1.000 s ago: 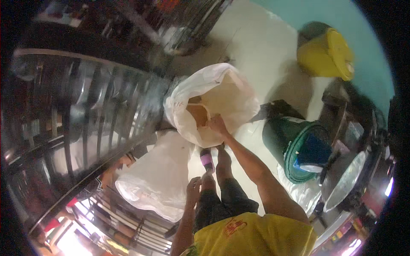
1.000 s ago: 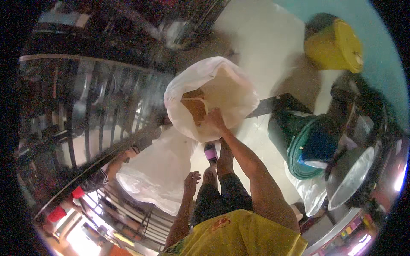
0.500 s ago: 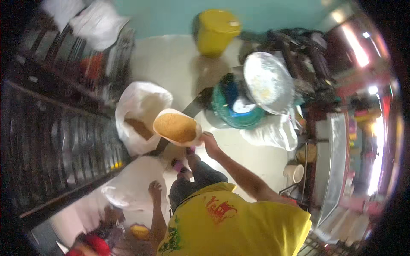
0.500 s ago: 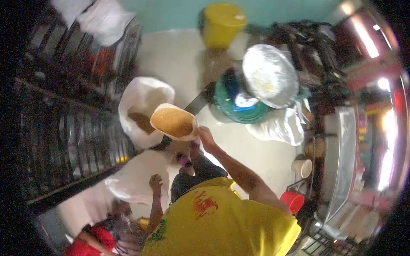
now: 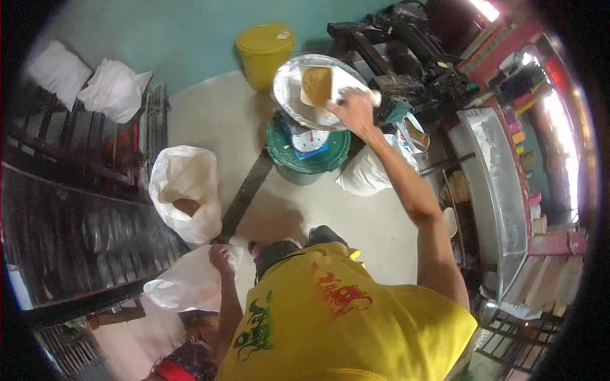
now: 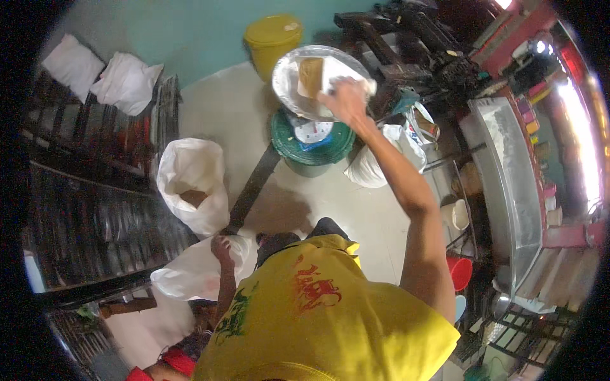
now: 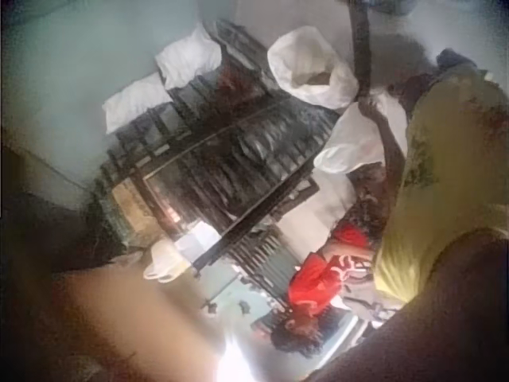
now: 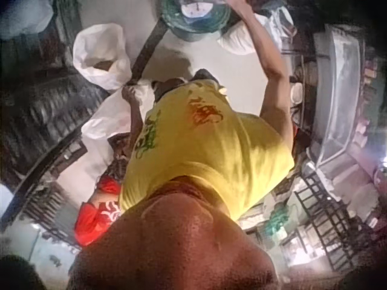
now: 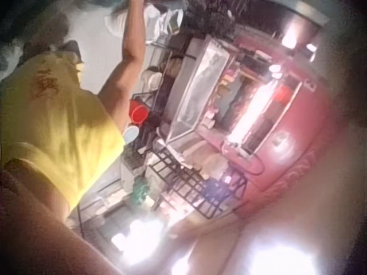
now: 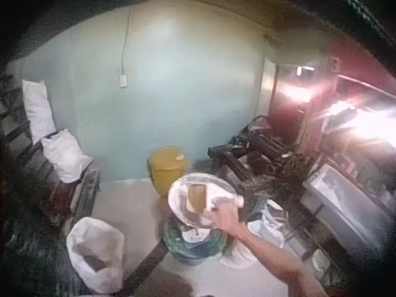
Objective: Measuring and mixing dry and wet ingredients into a large bin for dough production.
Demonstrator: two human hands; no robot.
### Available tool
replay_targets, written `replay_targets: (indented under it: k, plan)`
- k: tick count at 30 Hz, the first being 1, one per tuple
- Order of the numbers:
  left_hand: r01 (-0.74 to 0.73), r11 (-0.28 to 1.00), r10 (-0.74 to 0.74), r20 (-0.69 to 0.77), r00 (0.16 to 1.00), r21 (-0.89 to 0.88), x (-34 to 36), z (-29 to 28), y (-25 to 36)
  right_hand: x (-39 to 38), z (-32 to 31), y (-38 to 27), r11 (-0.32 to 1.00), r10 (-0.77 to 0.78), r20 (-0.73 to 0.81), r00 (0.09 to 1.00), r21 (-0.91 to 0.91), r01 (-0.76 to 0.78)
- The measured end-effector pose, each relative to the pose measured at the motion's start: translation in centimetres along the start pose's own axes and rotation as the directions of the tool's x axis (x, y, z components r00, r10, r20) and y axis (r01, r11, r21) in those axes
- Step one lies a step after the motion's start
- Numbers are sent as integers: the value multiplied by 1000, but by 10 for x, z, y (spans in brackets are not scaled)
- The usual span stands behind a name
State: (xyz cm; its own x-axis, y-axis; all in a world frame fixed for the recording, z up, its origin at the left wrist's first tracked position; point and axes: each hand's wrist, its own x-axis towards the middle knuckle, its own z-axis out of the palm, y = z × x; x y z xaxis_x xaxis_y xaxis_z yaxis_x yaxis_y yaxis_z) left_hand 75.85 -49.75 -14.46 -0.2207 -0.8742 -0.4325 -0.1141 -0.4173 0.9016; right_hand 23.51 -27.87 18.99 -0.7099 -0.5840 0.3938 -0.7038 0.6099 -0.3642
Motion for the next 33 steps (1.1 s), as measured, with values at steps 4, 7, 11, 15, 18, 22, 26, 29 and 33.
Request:
replay_targets:
  k: [4,7,11,15,18,22,26,29,33]
  plan:
    - [65,994,-93,392,915,83,-22,147,31,40,32,47,834,-249,277,928,-425,351]
    - [17,995,-76,659,748,96,-70,276,91,45,46,59,709,-225,349,910,-582,398]
    - [86,995,-92,882,462,58,-119,407,154,43,37,78,612,-311,410,858,-604,510]
    - [41,996,-84,936,341,75,-114,486,163,16,-15,102,755,-205,195,959,-593,282]
    - [168,985,-27,945,325,-29,-43,493,133,-27,-52,128,989,89,-76,993,-111,-97]
    - [98,974,-224,855,467,202,-46,519,143,-175,-48,234,552,649,-105,754,747,-371]
    - [281,835,-545,633,550,474,9,496,164,-338,-27,271,50,789,333,516,803,-594]
    - [228,844,-465,450,763,485,-30,518,157,-485,17,272,-69,931,286,225,745,-664]
    - [351,874,-485,564,668,336,-30,516,156,-586,41,222,-342,924,370,-92,699,-628]
